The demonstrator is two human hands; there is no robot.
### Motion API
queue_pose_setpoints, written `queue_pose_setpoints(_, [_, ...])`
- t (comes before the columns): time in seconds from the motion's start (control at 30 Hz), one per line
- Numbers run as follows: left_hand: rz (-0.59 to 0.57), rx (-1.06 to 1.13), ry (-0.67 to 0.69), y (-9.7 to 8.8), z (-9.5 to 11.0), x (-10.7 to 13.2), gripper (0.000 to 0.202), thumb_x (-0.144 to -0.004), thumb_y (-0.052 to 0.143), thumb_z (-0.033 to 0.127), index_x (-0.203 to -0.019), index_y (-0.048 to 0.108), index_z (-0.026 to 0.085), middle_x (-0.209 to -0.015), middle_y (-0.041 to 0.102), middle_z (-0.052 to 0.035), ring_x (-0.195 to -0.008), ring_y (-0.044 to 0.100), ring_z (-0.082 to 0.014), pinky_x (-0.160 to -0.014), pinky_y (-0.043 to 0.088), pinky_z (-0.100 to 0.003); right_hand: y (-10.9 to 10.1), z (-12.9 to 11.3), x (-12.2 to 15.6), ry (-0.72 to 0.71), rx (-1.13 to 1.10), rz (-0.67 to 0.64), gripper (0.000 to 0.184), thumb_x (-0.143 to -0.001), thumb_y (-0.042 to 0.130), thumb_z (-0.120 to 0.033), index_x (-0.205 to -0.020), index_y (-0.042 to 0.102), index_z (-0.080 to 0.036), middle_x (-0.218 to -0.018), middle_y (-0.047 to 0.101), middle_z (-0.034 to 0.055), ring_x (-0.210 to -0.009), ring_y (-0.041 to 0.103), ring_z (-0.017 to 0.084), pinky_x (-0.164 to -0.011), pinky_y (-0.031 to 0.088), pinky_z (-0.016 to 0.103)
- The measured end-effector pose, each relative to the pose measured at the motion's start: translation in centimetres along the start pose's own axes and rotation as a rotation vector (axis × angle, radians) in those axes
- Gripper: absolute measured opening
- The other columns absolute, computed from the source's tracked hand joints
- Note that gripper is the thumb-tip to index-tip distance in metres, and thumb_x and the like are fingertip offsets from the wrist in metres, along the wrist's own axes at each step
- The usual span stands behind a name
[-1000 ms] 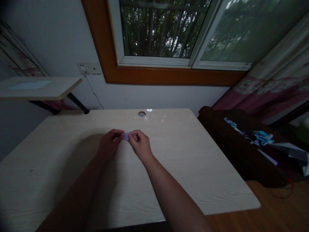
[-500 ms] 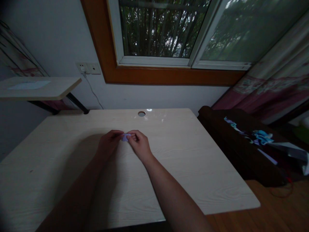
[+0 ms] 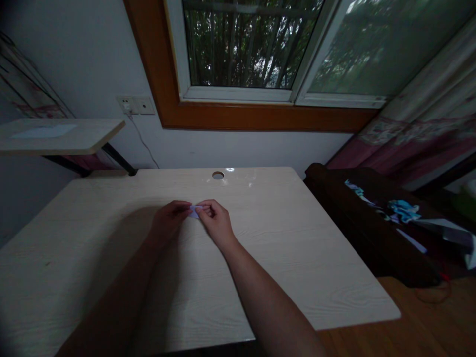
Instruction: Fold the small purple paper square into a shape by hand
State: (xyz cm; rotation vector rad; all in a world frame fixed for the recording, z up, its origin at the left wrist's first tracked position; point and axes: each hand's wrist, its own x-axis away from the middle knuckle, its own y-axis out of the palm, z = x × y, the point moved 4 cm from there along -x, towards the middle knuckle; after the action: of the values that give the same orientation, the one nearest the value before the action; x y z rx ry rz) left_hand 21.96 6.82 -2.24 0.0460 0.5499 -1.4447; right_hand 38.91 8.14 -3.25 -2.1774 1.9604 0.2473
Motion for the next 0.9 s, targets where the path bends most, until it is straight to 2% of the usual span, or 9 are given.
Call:
queue_pose_setpoints(0.17, [0.012,0.045,-0.024,0.0,-0.4,0.0,0.024,-0.079,0.072,0.039,-0.095,0.072,0.021,-0.09,0.076,-0.0042,-0.081,0.071,-0.018,-0.078,0.059,-0.031,0.0,-0.3,0.1,-0.007,0.002,-0.019,0.024,-0.083,0.068,-0.041,-0.093,0.068,-0.02,-0.08,0.066,0.0025,-0.068,0.058,0.014,-0.065,0.049,0.027])
queue_pose_setpoints(0.43, [-0.009,0.067,-0.04,0.0,-0.1,-0.1,0.022,-0.079,0.072,0.038,-0.092,0.072,0.021,-0.088,0.075,-0.004,-0.08,0.07,-0.0174,-0.076,0.059,-0.031,-0.3,-1.2,-0.1,-0.132,0.168,-0.019,0.016,-0.087,0.064,-0.036,-0.084,0.07,-0.022,-0.077,0.058,0.0004,-0.069,0.054,0.014,-0.065,0.043,0.027])
queue_pose_setpoints(0.63, [-0.03,0.12,-0.061,0.2,-0.7,0.0,0.023,-0.078,0.072,0.038,-0.093,0.072,0.02,-0.088,0.074,-0.0042,-0.079,0.069,-0.0175,-0.075,0.057,-0.03,-0.3,-1.1,-0.1,-0.124,0.149,-0.017,0.015,-0.087,0.063,-0.035,-0.083,0.069,-0.021,-0.076,0.057,-0.0002,-0.068,0.053,0.014,-0.064,0.041,0.026])
queue_pose_setpoints(0.9, [-0.069,0.139,-0.118,0.3,-0.6,0.0,0.026,-0.077,0.073,0.038,-0.094,0.071,0.019,-0.086,0.072,-0.003,-0.079,0.066,-0.0159,-0.075,0.054,-0.027,-0.3,-1.0,0.0,-0.105,0.122,-0.037,0.015,-0.087,0.063,-0.034,-0.081,0.068,-0.021,-0.076,0.057,-0.0002,-0.07,0.052,0.014,-0.065,0.04,0.026])
